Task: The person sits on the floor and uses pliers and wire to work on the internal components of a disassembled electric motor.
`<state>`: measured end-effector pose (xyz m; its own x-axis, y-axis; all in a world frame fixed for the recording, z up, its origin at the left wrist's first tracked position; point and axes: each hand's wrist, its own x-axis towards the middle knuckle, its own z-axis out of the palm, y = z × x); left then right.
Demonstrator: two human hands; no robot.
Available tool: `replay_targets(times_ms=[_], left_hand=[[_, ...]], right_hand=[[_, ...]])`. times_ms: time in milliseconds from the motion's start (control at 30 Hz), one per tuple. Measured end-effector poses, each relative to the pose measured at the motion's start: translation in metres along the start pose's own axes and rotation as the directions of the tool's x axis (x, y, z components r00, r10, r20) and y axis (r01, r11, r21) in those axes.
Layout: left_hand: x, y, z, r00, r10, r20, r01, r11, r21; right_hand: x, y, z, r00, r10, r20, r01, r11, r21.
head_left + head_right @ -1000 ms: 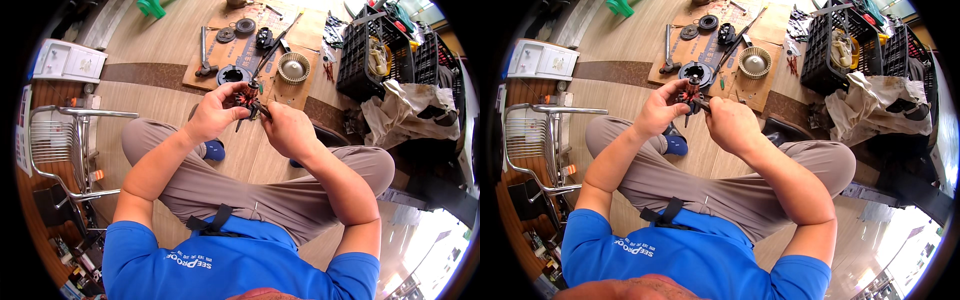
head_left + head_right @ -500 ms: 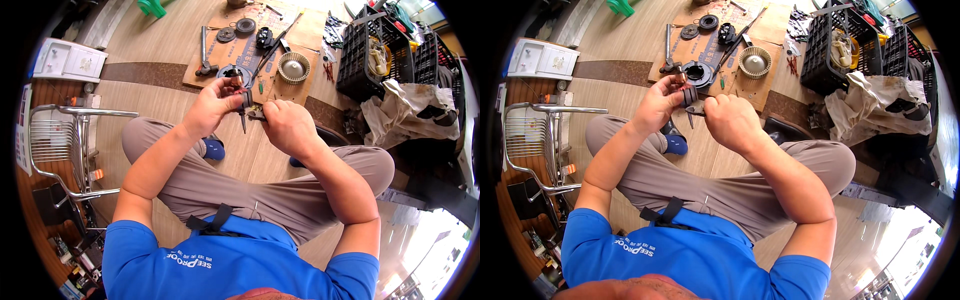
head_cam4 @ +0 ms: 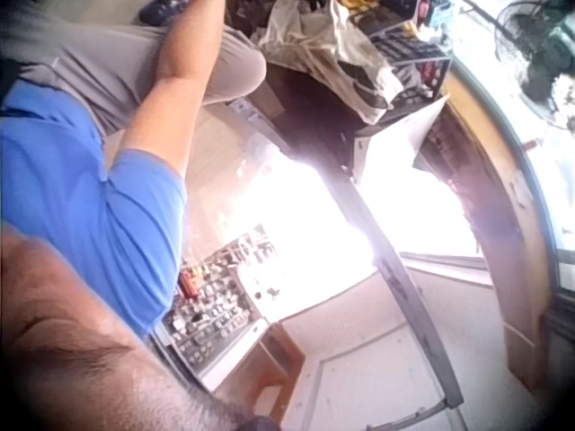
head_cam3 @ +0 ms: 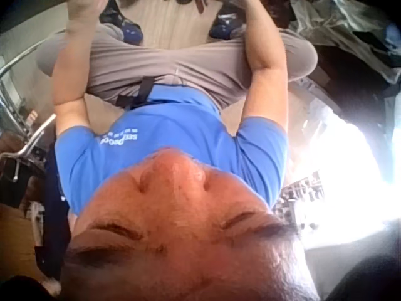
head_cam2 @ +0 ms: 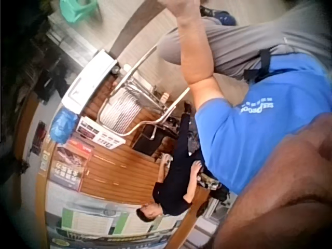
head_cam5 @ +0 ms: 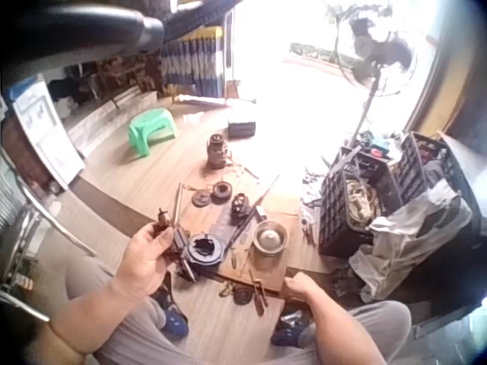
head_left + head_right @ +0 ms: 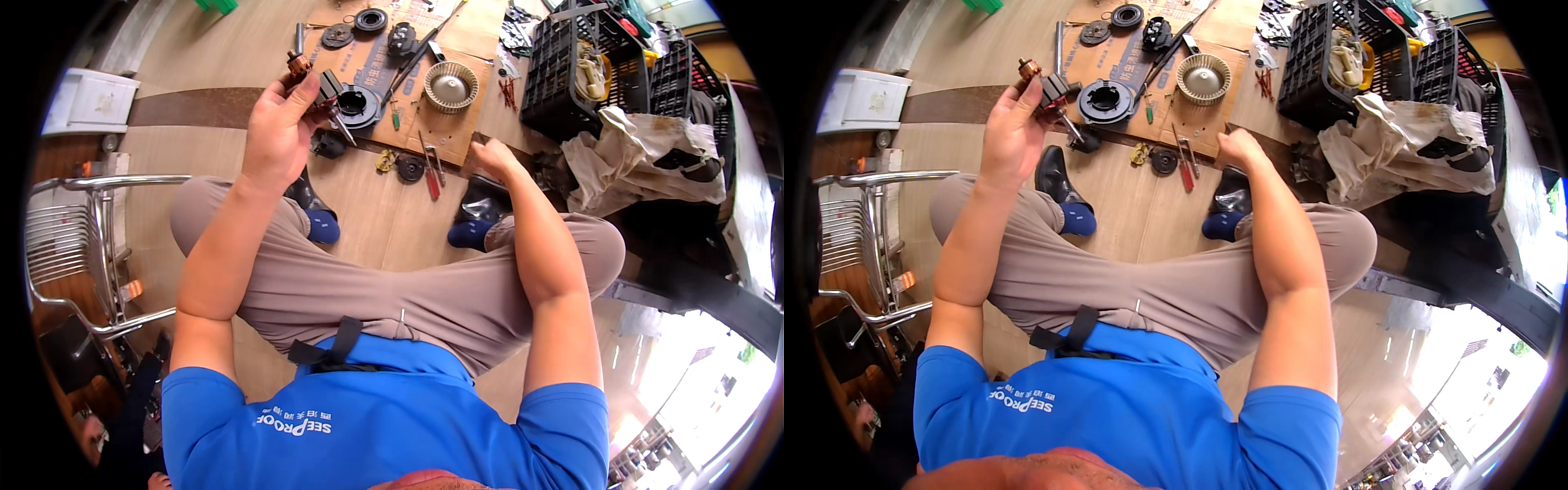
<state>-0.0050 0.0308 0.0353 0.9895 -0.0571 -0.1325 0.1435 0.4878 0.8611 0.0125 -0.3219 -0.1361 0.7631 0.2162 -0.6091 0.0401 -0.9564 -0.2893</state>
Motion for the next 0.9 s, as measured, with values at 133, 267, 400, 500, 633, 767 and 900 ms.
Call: replay_targets(times_ms=[133, 267, 400, 500, 633, 767, 900], left_hand=[[-0.004, 0.006, 0.003, 0.999, 0.008, 0.036, -0.007, 0.999, -0.035], [-0.004, 0.006, -0.011, 0.993, -0.022, 0.118, 0.039, 0.989, -0.143], [-0.005, 0.004, -0.018, 0.990, -0.110, 0.087, 0.129, 0.958, -0.256], [-0.009, 0.002, -0.031, 0.987, -0.122, 0.103, 0.147, 0.947, -0.285], [-0.006, 0.006, -0.026, 0.988, -0.065, 0.142, 0.103, 0.954, -0.281], [-0.009, 0.011, -0.021, 0.989, -0.005, 0.146, 0.055, 0.938, -0.343], [-0.008, 0.015, -0.010, 0.976, 0.001, 0.217, 0.079, 0.931, -0.356]], right_hand=[[0.025, 0.040, 0.052, 0.978, 0.186, 0.095, -0.190, 0.981, 0.026], [0.040, -0.001, 0.076, 0.919, 0.390, 0.059, -0.394, 0.916, 0.072], [0.050, 0.000, 0.095, 0.903, 0.407, -0.140, -0.425, 0.894, -0.143], [0.044, -0.028, 0.087, 0.940, 0.315, -0.134, -0.342, 0.876, -0.340], [0.074, -0.046, 0.052, 0.936, 0.196, -0.291, -0.152, 0.974, 0.167], [0.036, -0.151, -0.053, 0.965, -0.050, -0.257, 0.260, 0.290, 0.921], [-0.045, -0.196, -0.120, 0.906, -0.313, -0.286, 0.318, 0.057, 0.946]])
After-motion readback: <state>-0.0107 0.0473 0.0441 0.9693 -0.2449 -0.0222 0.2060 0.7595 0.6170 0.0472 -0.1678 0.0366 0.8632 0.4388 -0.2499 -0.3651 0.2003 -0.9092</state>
